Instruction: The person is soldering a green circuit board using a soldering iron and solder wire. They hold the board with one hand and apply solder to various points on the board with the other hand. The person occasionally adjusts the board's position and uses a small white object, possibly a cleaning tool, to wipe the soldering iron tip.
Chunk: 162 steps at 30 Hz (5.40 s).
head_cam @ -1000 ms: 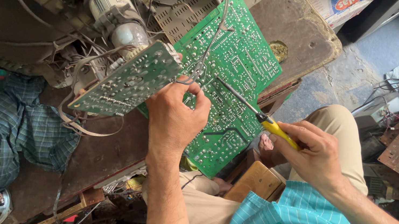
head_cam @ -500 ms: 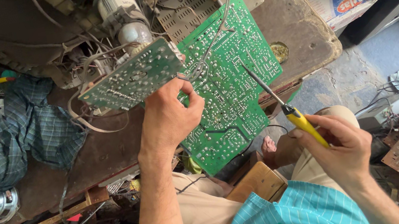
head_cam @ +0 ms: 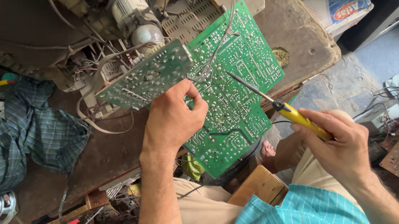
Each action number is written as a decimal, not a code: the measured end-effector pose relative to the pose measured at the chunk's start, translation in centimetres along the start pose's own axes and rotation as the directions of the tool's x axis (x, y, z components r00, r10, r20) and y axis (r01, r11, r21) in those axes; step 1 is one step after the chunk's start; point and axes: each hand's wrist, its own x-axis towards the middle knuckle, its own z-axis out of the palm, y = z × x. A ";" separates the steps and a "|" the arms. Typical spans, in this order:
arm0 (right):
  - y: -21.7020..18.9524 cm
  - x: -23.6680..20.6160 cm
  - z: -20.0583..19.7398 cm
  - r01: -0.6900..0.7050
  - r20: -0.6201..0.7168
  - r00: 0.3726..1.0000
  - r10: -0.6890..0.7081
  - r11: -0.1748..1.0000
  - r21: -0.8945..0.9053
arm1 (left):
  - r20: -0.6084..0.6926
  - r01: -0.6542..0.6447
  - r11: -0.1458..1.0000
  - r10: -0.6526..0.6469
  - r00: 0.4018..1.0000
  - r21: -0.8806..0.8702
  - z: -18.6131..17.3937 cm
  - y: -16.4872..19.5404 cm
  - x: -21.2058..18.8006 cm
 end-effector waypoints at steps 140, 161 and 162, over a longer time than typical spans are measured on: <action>1.6 2.1 2.1 0.039 0.082 0.996 -0.045 0.997 0.074 | 0.034 0.027 0.997 -0.030 0.999 0.077 0.0 -0.7 0.1; 1.0 2.0 2.0 -0.064 0.142 0.988 0.057 0.997 0.040 | -0.275 0.127 0.743 -0.394 0.877 -0.657 -0.7 1.7 -7.6; 1.0 2.0 2.0 -0.064 0.142 0.988 0.057 0.997 0.042 | -0.301 0.104 0.797 -0.341 0.891 -0.594 -0.7 1.3 -7.8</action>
